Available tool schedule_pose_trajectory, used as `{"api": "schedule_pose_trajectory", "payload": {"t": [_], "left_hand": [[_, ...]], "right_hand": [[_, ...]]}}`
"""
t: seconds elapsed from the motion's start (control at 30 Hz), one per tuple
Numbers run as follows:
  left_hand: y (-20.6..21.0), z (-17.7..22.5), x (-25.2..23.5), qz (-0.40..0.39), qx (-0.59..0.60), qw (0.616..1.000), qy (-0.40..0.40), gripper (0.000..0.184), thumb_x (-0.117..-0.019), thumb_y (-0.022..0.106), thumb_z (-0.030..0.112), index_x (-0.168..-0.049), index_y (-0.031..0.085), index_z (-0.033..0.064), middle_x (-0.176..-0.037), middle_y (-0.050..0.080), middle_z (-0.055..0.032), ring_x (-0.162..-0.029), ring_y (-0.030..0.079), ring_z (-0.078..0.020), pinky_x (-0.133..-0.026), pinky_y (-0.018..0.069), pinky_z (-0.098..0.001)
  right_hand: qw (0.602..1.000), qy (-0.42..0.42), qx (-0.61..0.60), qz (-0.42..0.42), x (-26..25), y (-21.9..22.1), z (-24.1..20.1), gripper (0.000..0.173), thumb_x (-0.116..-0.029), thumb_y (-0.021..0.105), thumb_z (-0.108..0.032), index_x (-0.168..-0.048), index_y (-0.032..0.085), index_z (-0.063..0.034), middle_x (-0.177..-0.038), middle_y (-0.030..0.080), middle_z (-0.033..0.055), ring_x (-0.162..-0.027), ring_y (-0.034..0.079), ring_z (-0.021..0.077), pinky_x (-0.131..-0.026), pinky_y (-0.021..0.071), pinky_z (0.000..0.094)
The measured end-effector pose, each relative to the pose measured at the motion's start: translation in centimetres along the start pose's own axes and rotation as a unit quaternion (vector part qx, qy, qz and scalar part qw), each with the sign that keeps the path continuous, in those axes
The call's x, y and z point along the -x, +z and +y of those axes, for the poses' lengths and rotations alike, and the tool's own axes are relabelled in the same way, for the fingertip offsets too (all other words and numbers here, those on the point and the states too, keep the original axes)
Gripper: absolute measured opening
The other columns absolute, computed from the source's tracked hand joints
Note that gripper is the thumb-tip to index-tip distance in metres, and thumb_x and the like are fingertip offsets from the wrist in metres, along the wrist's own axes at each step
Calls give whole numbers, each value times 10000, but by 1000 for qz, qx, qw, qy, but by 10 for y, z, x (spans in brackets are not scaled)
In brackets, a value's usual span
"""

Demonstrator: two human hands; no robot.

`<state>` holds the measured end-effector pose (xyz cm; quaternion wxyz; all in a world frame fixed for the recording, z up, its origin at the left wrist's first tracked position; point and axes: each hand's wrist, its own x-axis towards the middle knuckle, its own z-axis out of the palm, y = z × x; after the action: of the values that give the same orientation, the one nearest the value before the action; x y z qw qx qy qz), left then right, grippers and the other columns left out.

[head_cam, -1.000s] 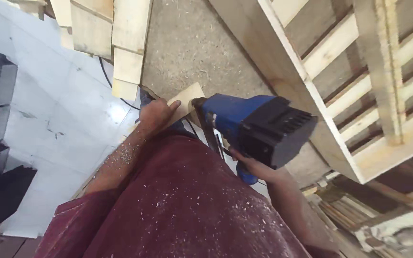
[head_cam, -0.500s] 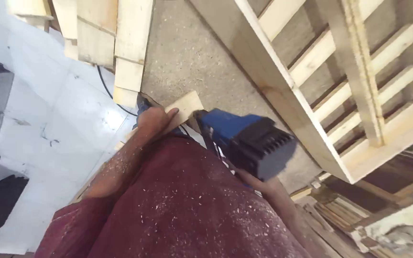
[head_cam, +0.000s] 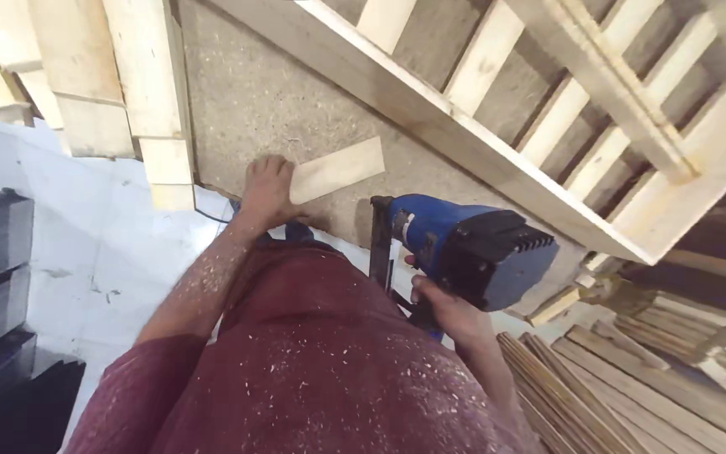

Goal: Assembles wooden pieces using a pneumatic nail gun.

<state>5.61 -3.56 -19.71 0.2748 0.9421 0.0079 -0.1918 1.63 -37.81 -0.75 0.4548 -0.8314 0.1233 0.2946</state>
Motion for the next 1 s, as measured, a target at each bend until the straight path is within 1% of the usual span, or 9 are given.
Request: {"api": "schedule_pose_trajectory", "payload": {"t": [0.07,0.13,0.2,0.33,0.4,0.57,0.77,0.87,1.0], "left_hand": [[14,-16,21,32,20,999,-12,1016,-673,775,749,-1396,558,68,-1422,547,-190,-1378,458,-406,-1159,321,-646],[26,-22,27,80,36,996,-9,918,-715,797,656,-1361,567,46,-1408,557,-189,-1382,460,-400,-1168,304,-648],[32,-21,25,110,29,993,-6,863,-707,806,613,-1328,587,55,-1398,584,-165,-1391,466,-388,-1159,300,-661],[34,-21,19,121,-1,993,-13,844,-654,805,643,-1276,628,100,-1365,624,-103,-1390,480,-347,-1152,307,-666],[39,-23,19,149,-11,989,-5,874,-649,760,722,-1253,649,101,-1335,648,-101,-1359,514,-346,-1134,330,-662],[44,-25,19,183,-7,983,6,896,-651,747,771,-1237,659,99,-1309,664,-107,-1333,538,-356,-1120,350,-659],[47,-27,18,213,3,977,12,828,-654,783,688,-1224,669,99,-1291,675,-103,-1323,551,-350,-1123,355,-653],[47,-27,19,198,2,980,15,840,-664,783,680,-1249,657,91,-1313,660,-112,-1337,536,-360,-1137,335,-661],[47,-30,15,202,-7,979,15,839,-653,784,702,-1230,662,106,-1300,668,-94,-1336,537,-349,-1139,340,-647]], "right_hand": [[1000,4,5,-23,-8,1,-3,258,-924,712,-198,-1140,687,-60,-850,739,3,-661,690,125,-647,622,318],[999,-12,6,-44,-21,3,-11,273,-919,726,-200,-1150,687,-59,-886,749,9,-676,700,131,-653,630,321],[998,-28,18,-62,-32,7,-18,285,-919,732,-220,-1153,692,-64,-873,746,4,-680,700,125,-657,627,315],[994,-33,63,-86,-49,11,-33,282,-931,731,-284,-1130,707,-85,-831,733,-15,-692,699,110,-678,627,315],[992,-30,79,-92,-55,14,-42,266,-929,727,-290,-1106,710,-92,-813,731,-26,-683,696,98,-673,623,306],[990,-30,85,-111,-71,23,-61,236,-924,729,-244,-1102,710,-90,-802,732,-21,-666,694,96,-655,622,292],[987,-13,107,-116,-89,37,-70,194,-938,711,-208,-1095,714,-93,-768,717,-14,-634,682,96,-623,614,278],[981,-26,154,-119,-92,36,-74,170,-946,720,-269,-1028,708,-121,-759,708,-28,-632,679,84,-615,612,283],[974,-28,176,-141,-82,20,-50,297,-931,729,-334,-1136,712,-120,-865,738,-18,-725,711,107,-703,638,337]]}}
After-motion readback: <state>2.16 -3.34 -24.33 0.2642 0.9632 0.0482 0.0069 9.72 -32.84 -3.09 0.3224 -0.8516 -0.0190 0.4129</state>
